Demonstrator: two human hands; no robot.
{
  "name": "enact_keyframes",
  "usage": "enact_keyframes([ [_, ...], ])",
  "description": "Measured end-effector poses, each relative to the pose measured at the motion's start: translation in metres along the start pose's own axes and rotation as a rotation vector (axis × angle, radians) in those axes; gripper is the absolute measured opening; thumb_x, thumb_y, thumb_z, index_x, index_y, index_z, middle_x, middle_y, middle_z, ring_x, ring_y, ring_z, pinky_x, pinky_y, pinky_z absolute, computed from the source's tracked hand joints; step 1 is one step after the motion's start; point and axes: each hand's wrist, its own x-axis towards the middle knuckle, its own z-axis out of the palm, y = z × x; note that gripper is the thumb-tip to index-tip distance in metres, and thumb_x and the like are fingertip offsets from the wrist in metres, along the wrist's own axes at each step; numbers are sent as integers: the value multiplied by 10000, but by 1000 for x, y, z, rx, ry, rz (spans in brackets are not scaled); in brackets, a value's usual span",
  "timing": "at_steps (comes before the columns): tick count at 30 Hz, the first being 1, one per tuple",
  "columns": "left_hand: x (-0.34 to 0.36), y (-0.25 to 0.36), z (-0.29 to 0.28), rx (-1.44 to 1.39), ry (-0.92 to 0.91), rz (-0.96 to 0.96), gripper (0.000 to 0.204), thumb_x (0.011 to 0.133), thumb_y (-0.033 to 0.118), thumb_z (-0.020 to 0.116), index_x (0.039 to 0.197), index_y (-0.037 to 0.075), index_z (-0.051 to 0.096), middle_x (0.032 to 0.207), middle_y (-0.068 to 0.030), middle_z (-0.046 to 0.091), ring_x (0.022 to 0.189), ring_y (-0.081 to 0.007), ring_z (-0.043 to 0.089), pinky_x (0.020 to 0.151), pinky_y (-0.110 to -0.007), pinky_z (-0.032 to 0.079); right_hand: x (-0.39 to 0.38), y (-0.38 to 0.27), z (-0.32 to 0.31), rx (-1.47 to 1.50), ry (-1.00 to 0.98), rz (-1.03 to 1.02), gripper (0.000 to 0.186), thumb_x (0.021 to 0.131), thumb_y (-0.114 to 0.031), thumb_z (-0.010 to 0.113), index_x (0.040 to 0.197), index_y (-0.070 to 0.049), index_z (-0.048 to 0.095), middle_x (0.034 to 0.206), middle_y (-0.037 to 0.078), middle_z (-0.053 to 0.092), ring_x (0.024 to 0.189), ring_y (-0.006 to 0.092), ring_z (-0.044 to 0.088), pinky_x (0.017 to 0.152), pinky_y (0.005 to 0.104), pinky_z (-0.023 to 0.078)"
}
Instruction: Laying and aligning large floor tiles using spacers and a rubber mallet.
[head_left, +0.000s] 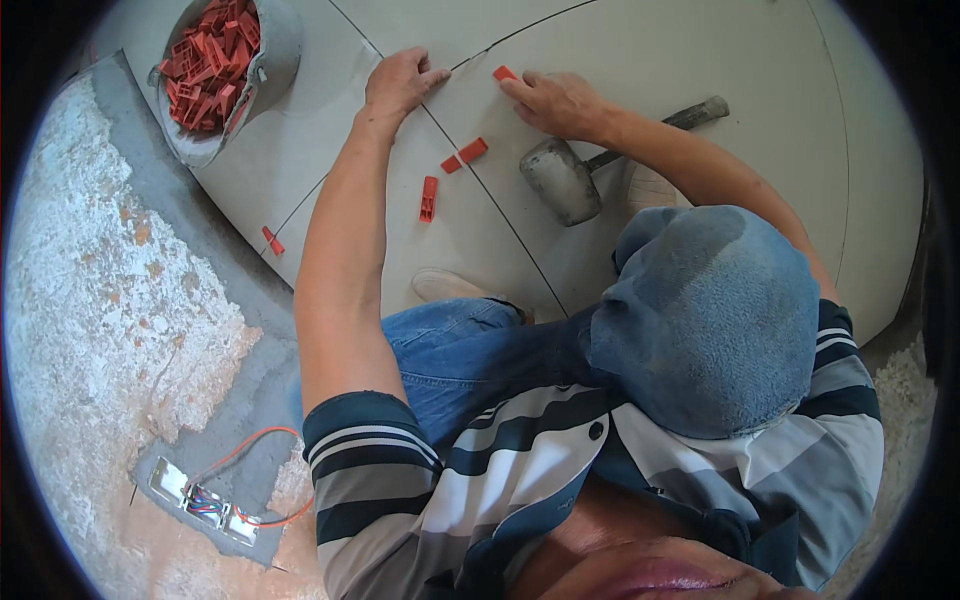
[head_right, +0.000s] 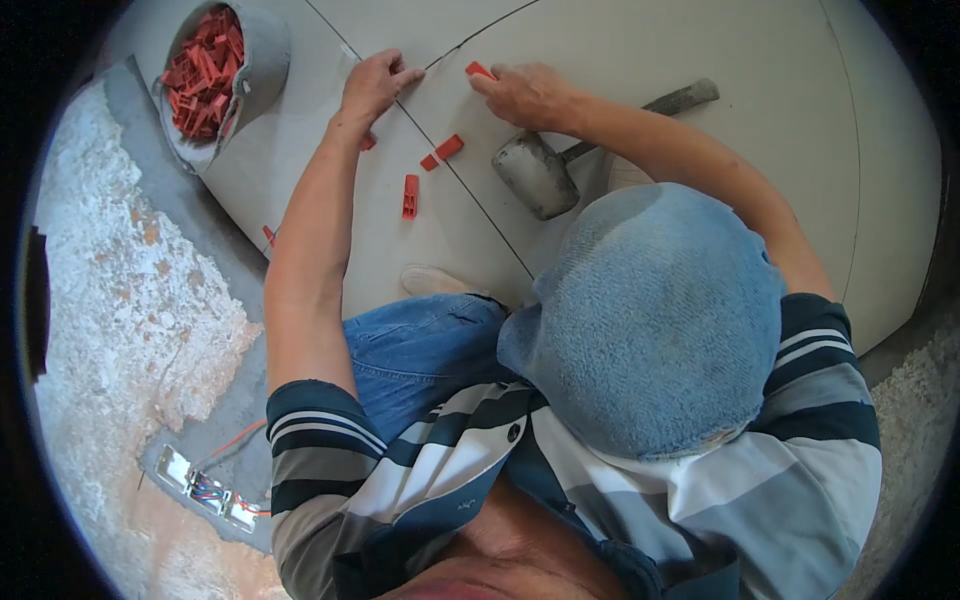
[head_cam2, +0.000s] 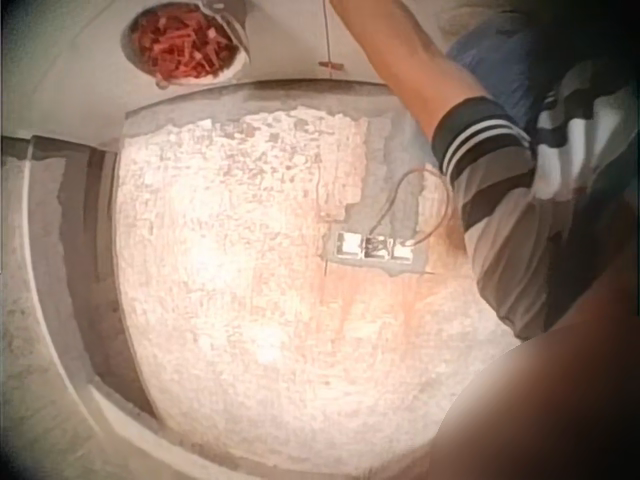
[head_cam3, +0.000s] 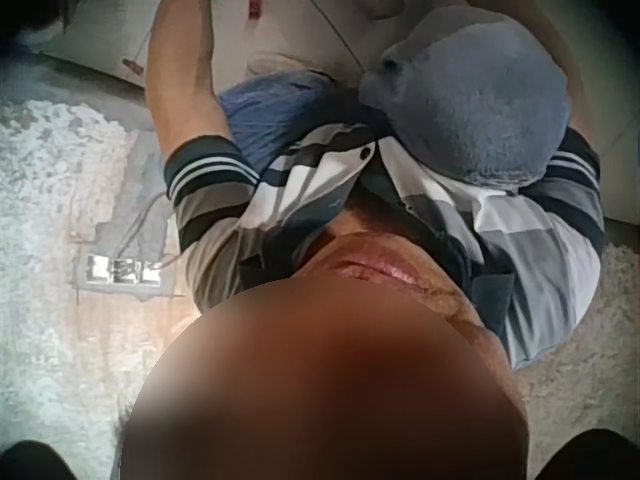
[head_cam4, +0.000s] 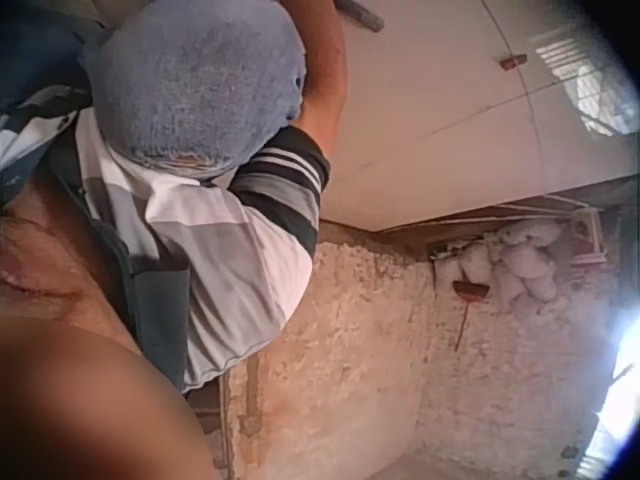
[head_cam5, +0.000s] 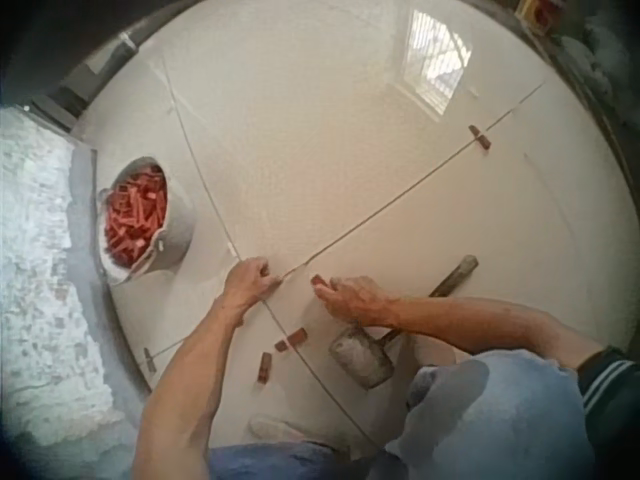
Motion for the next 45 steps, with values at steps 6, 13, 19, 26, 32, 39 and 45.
enact_keyframes([
  [6, 2, -20, 2, -130, -30, 43, 278, 752, 297, 730, 788, 58, 591, 709, -94, 620, 691, -247, 584, 649, -361, 465, 33, -17, -8, -36, -37, -27, 239, 876, -183, 517, 1087, -71, 529, 907, 183, 604, 787, 361, 637, 690, 458, 524],
  [13, -3, -19, -6, -212, -58, 74, 197, 760, 171, 704, 821, 17, 598, 692, -52, 596, 652, -153, 552, 632, -299, 461, 24, -4, 3, -60, 27, -34, 230, 874, -154, 501, 1089, -72, 519, 903, 152, 615, 746, 355, 647, 633, 455, 529],
  [19, -3, -26, -3, -329, -45, -8, 205, 738, 193, 692, 848, 32, 628, 742, -86, 649, 673, -210, 604, 660, -323, 489, 64, -15, 9, -167, -84, -226, 235, 879, -161, 518, 1099, -79, 515, 862, 121, 625, 727, 312, 661, 604, 436, 533],
  [26, -12, -18, 7, -186, 252, 36, 245, 780, 248, 705, 900, 45, 641, 811, -104, 678, 751, -231, 662, 646, -343, 528, 149, -38, -5, -234, -88, -44, 144, 893, -149, 511, 1007, -72, 550, 714, 112, 653, 705, 286, 687, 567, 388, 545],
  [32, -30, -30, -11, -210, -1, -290, 279, 784, 304, 721, 849, 51, 623, 781, -105, 667, 733, -276, 670, 496, -362, 532, 131, -57, -4, -389, -312, -130, 225, 914, -195, 517, 1070, -41, 569, 864, 129, 671, 766, 256, 673, 612, 378, 537],
  [39, -21, -34, -2, -110, -26, -219, 392, 723, 401, 762, 779, 64, 571, 742, -81, 650, 694, -243, 631, 627, -370, 508, 61, -46, 9, -249, -285, -258, 163, 901, -155, 465, 1043, -124, 539, 722, 118, 636, 695, 308, 670, 562, 426, 528],
  [45, -29, -23, -8, -123, -54, -219, 390, 735, 403, 743, 766, 70, 543, 729, -77, 630, 688, -243, 602, 579, -389, 508, 27, 0, -17, -219, -159, -60, 127, 891, -181, 490, 1007, -136, 517, 738, 110, 628, 681, 326, 648, 559, 456, 502],
])
